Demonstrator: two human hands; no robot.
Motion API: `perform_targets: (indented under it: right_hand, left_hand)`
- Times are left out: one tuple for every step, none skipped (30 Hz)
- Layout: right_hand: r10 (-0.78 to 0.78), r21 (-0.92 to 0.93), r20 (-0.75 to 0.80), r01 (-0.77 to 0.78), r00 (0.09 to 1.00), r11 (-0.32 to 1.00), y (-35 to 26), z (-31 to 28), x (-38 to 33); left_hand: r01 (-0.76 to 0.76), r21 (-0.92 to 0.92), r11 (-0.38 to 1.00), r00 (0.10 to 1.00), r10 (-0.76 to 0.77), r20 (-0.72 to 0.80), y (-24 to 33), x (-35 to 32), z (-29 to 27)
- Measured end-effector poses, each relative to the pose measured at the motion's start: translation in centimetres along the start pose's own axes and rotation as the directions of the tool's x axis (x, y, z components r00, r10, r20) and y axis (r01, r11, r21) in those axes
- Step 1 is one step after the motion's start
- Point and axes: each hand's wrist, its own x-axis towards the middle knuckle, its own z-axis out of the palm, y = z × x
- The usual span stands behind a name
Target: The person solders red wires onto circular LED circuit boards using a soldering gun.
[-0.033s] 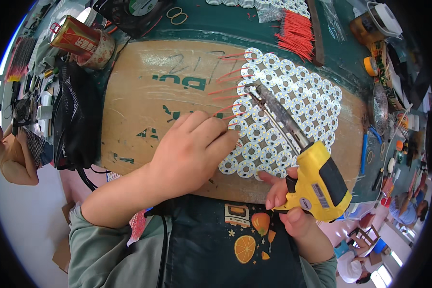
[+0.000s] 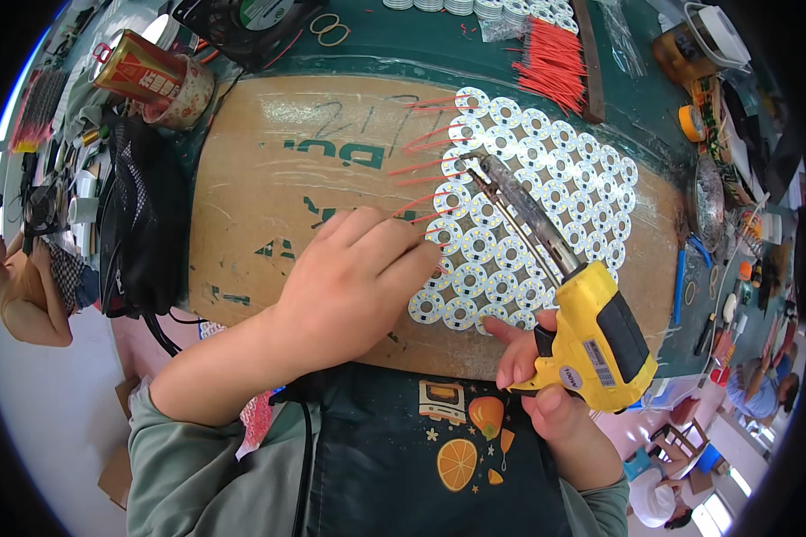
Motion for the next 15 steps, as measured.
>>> perform_targets:
  right_hand:
    - [-0.010,0.012,-0.010,0.010,1.000,1.000,0.0,0.1,0.2]
    - [-0.022,0.024,-0.022,0.022,1.000,0.999,0.1,0.1,0.3]
    - [-0.016,0.033,-0.029,0.017,0.999,0.999,0.1,0.1,0.3]
    - [-0.019,0.033,-0.037,0.020,0.999,0.999,0.0,0.1,0.4]
    - [-0.015,0.028,-0.019,0.015,1.000,0.999,0.0,0.0,0.4]
    - [-0.025,0.027,0.004,0.025,1.000,0.999,0.0,0.0,0.4]
    - [-0.008,0.032,0.017,0.008,1.000,0.999,0.0,0.0,0.3]
    - [0.010,0.029,0.012,-0.010,1.000,1.000,0.0,0.0,0.3]
    - [0.004,0.024,0.011,-0.004,1.000,1.000,0.1,0.1,0.3]
    - [0.011,0.011,0.003,-0.011,1.000,1.000,0.2,0.0,0.3]
    - [-0.003,0.017,0.013,0.002,1.000,1.000,0.2,-0.1,0.0]
    - [0.040,0.020,0.002,-0.040,0.999,0.999,0.1,-0.2,-0.5]
    - [0.082,0.022,-0.009,-0.082,0.997,0.996,0.0,-0.4,-0.9]
    - [0.081,0.022,-0.006,-0.080,0.997,0.997,0.0,-0.7,-1.4]
    - [0.080,-0.024,0.047,-0.079,0.996,0.997,0.0,-1.0,-1.9]
  left_hand:
    - [0.015,-0.001,1.000,1.000,-0.015,-0.014,0.0,-0.2,-0.4]
    - [0.027,-0.003,1.000,0.999,-0.027,-0.029,0.1,-0.3,-0.7]
    - [0.020,-0.007,1.000,0.999,-0.021,-0.027,0.3,-0.5,-1.3]
    - [0.022,0.009,1.000,0.998,-0.022,-0.058,0.7,-0.9,-2.1]
    - [0.025,0.025,0.999,0.996,-0.023,-0.090,1.1,-1.1,-2.7]
    - [0.022,0.023,0.999,0.996,-0.020,-0.088,1.4,-1.2,-3.1]
    - [0.011,0.037,0.999,0.994,-0.007,-0.106,1.7,-1.4,-3.4]
    - [0.002,0.052,0.999,0.992,0.005,-0.124,2.0,-1.5,-3.5]
    - [0.003,0.052,0.999,0.992,0.003,-0.124,2.2,-1.6,-3.4]
    - [-0.021,0.040,0.999,0.993,0.025,-0.113,2.4,-1.7,-3.1]
    - [-0.045,0.029,0.999,0.994,0.048,-0.102,2.6,-1.7,-2.8]
    - [-0.043,0.030,0.999,0.994,0.046,-0.103,2.5,-1.7,-2.2]
    - [-0.019,0.007,1.000,0.996,0.019,-0.090,2.2,-1.4,-1.4]
    - [0.004,-0.017,1.000,0.997,-0.005,-0.076,1.8,-1.3,-0.9]
    - [0.005,-0.017,1.000,0.997,-0.006,-0.075,1.7,-1.3,-0.6]
